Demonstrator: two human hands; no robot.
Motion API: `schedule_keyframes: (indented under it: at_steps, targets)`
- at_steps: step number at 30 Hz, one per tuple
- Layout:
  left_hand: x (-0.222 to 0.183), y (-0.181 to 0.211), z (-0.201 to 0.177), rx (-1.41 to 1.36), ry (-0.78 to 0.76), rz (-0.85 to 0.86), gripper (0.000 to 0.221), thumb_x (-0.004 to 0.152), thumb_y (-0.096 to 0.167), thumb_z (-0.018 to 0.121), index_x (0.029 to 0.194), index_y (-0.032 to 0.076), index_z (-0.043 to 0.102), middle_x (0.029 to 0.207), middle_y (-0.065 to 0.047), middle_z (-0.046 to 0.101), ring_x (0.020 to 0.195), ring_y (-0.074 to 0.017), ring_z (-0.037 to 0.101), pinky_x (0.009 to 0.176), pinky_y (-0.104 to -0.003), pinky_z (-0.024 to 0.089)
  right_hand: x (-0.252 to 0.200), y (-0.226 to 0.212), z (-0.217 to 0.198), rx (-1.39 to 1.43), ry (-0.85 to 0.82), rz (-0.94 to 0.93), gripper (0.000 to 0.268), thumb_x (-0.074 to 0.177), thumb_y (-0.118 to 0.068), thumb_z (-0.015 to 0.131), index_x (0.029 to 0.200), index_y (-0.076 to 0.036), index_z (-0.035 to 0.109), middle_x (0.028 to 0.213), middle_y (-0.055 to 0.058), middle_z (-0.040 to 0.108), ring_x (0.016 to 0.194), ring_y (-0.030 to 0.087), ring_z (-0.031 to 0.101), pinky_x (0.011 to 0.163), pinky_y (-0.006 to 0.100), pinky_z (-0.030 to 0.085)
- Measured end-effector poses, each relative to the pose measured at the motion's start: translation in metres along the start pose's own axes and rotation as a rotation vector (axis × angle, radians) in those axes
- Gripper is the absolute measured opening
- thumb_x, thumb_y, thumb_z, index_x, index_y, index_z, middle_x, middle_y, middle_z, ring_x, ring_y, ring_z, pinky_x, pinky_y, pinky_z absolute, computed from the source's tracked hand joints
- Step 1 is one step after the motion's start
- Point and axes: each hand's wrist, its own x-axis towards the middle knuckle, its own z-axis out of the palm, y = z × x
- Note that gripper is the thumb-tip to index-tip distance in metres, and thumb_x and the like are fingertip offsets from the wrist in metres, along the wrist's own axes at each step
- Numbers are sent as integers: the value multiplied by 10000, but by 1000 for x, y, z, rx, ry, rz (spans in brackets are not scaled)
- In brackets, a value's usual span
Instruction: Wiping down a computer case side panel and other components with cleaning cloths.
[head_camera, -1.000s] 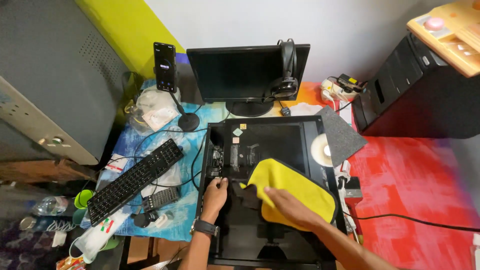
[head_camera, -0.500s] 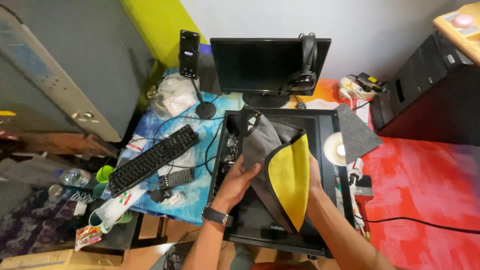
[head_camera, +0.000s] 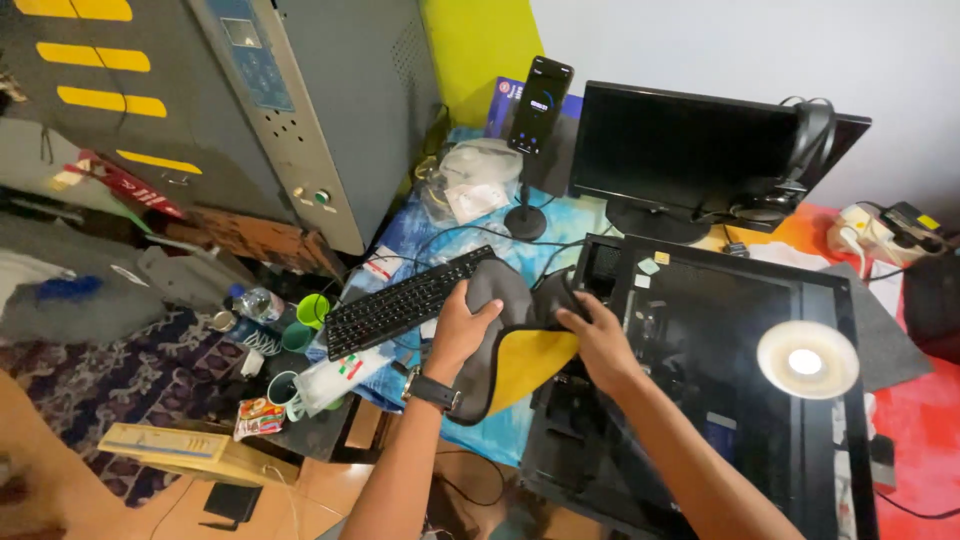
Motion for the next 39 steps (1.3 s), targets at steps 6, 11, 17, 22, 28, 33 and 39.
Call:
schedule_keyframes:
  at_steps: [6,11,17,22,28,33,39]
  targets:
    - [41,-24,-24,163,189,201,585,848,150,712,1372,-30,525,1322,-315,590,1257,-489,567,1096,-560,422,-1,10,75,-606,-103,-114,664,982,-218,654,1580,-97,392,1542,230,466,1444,433,422,1142,640,396]
    - [36,-16,-9,363,265,320,531,890,205,702,1366,37,536,1310,-197,583,1255,-395,562,1095,-552,345,-8,34,25,-833,129,-358,476,990,-270,667,1406,-63,562,1441,216,507,1367,479,457,1075,626,427]
    - [5,-8,90,-30,-120,475,229,926,193,644,1122,104,722,999,-135,739,991,-334,708,885,-408,559,-49,64,-16,-1379,515,-342,637,815,-545,773,1314,-184,612,1188,76,504,1145,344,550,837,476,536]
    - [-33,-4,159,-20,-519,178,578,941,385,676,1400,53,554,1349,-245,633,1239,-350,649,1041,-450,541,-67,46,-82,-1453,731,-255,624,848,-600,698,1354,-250,595,1130,109,581,984,380,651,706,532,573]
    - [-26,-53,212,-43,-579,-64,564,962,583,604,1264,116,700,1159,-103,767,1157,-262,699,950,-400,572,-65,86,-254,-1478,1187,-111,607,934,-650,669,1290,-161,708,1317,189,615,1221,434,613,825,579,580]
    - [-70,21,161,-748,-657,-580,797,951,393,579,1629,184,216,1580,-98,488,1228,-254,684,975,-392,602,-83,51,-227,-1346,1001,-486,522,822,-421,800,1177,-44,728,1298,312,620,1174,505,571,1007,548,482]
    - [-76,4,185,-1044,-589,-616,690,1040,189,465,1631,216,110,1354,-271,663,1207,-396,677,903,-488,584,-121,10,-64,-1342,413,-240,840,753,-666,815,1392,-187,554,1090,170,591,936,387,637,755,502,549]
